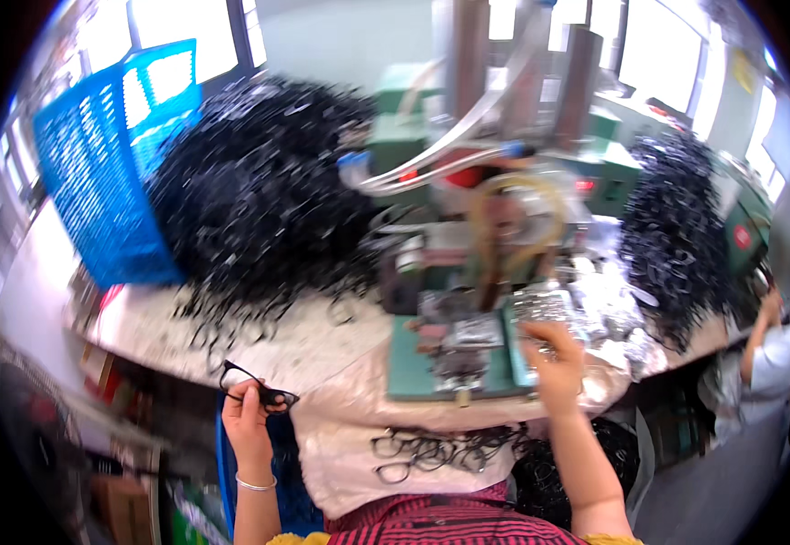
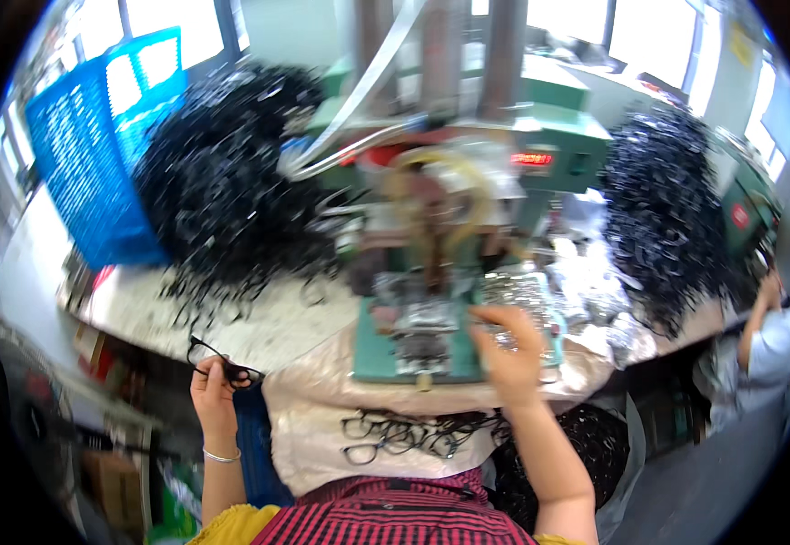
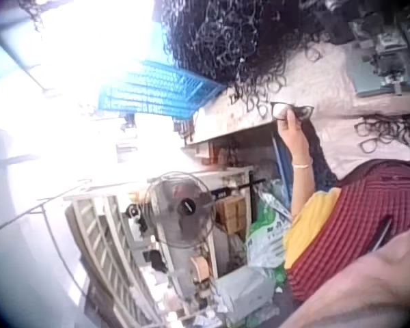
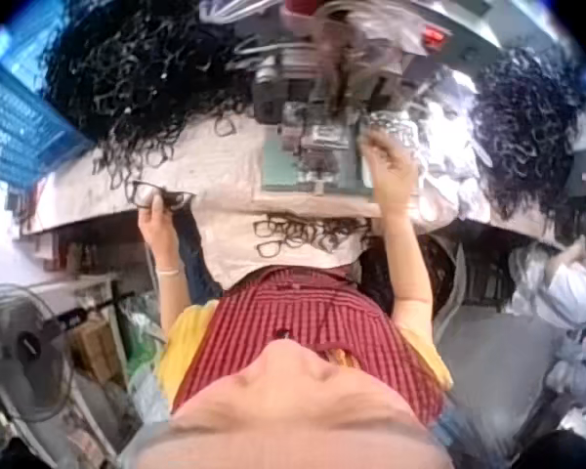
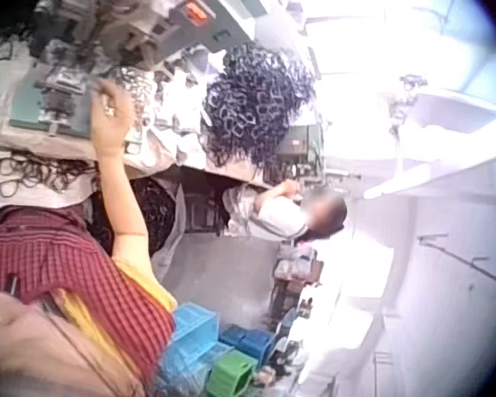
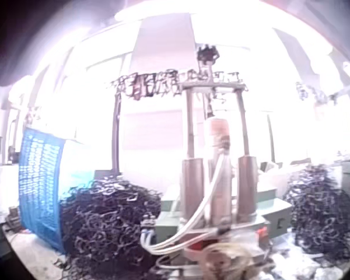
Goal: The person repeatedly picks up black eyeglass frames, places them into a press machine, and removes them after processing. They handle the frames one at a time and place finished units into a blue basket.
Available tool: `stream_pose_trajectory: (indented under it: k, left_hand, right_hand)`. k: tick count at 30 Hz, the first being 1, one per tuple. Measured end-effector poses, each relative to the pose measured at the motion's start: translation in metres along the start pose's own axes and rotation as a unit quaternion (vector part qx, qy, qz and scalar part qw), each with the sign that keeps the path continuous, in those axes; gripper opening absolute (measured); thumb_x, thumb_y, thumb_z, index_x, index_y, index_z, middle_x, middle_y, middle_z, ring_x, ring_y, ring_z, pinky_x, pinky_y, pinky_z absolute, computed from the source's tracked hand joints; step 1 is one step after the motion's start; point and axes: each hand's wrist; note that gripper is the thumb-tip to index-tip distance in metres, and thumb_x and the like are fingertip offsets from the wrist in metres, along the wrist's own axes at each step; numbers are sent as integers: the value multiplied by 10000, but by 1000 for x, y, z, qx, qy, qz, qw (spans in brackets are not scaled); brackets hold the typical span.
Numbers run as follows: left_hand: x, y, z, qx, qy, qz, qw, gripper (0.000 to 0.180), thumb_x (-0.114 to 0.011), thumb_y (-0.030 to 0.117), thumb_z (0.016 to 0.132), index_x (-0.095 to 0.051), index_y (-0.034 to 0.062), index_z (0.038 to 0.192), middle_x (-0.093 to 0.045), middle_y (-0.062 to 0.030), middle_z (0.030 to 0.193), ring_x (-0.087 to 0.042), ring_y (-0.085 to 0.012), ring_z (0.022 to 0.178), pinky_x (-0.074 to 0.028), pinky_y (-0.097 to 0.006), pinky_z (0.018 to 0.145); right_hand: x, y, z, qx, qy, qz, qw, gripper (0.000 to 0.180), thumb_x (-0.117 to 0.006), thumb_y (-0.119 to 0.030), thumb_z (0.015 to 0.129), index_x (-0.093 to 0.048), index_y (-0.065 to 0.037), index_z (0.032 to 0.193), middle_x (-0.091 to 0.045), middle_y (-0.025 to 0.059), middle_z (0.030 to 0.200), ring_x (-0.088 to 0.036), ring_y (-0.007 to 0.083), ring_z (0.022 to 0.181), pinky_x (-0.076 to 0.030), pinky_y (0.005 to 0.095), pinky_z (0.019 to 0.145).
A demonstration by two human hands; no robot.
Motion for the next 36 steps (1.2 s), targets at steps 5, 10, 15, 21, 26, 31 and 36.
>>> stream_pose_trajectory:
  k: [5, 10, 15, 21, 26, 31, 36]
  left_hand:
    - [-152, -7, 18, -62, -163, -70, 982, 90, -523, 64, 996, -583, 2, 1022, -627, -123, 987, -652, -204, 752, -587, -346, 666]
    - [-230, 39, 19, -209, -281, -25, 936, 68, -574, -40, 941, -582, -52, 1007, -614, -140, 1024, -597, -177, 925, -523, -319, 821]
    - [-249, 26, 36, -277, -231, -5, 933, 70, -582, -2, 953, -591, -39, 1010, -609, -96, 1005, -558, -137, 892, -448, -239, 818]
    - [-248, 34, 40, -255, -228, 63, 938, 63, -516, 44, 993, -543, -11, 977, -593, -92, 942, -540, -128, 795, -477, -261, 748]
    - [-230, 23, 7, -249, -320, 50, 913, 96, -549, -39, 917, -601, 27, 871, -686, -152, 860, -618, -198, 748, -480, -341, 800]
    - [-222, -17, -6, -430, -433, 198, 767, 279, -743, 88, 701, -750, 135, 976, -729, 0, 1012, -562, -227, 784, -499, -442, 908]
    - [-228, -12, -1, -415, -472, 234, 741, 223, -803, 93, 704, -765, 148, 917, -734, 6, 1010, -538, -209, 775, -508, -450, 930]
  right_hand:
    - [-54, 12, 18, -113, 40, 212, 970, 465, -743, -51, 807, -569, 14, 1233, -683, 46, 986, -624, 120, 910, -470, 282, 888]
    - [-53, 5, 14, -147, 38, 283, 947, 533, -741, -26, 806, -509, 28, 1283, -678, 34, 906, -601, 118, 970, -419, 280, 959]
    - [-52, -2, 16, -190, 29, 337, 922, 563, -743, -11, 806, -477, 45, 1299, -678, 42, 913, -592, 113, 999, -411, 282, 972]
    - [-48, -8, 20, -219, 24, 344, 913, 537, -730, -5, 814, -477, 49, 1285, -677, 53, 998, -596, 114, 989, -437, 290, 947]
    - [-8, -31, 8, -123, -99, 204, 966, 584, -695, -39, 845, -447, 25, 1370, -630, 102, 1245, -599, 197, 1157, -439, 319, 1000]
    - [63, 33, -30, -68, -6, -356, 932, 307, -789, -119, 710, -690, -42, 990, -659, 113, 975, -580, 315, 996, -460, 433, 897]
    - [54, 95, -40, -12, 57, -365, 929, 216, -789, -114, 712, -678, -45, 885, -631, 104, 852, -573, 327, 933, -458, 430, 832]
Point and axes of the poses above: each hand's wrist, its own z-axis towards the middle knuckle, its own x-axis out of the back of the hand, y = z × x
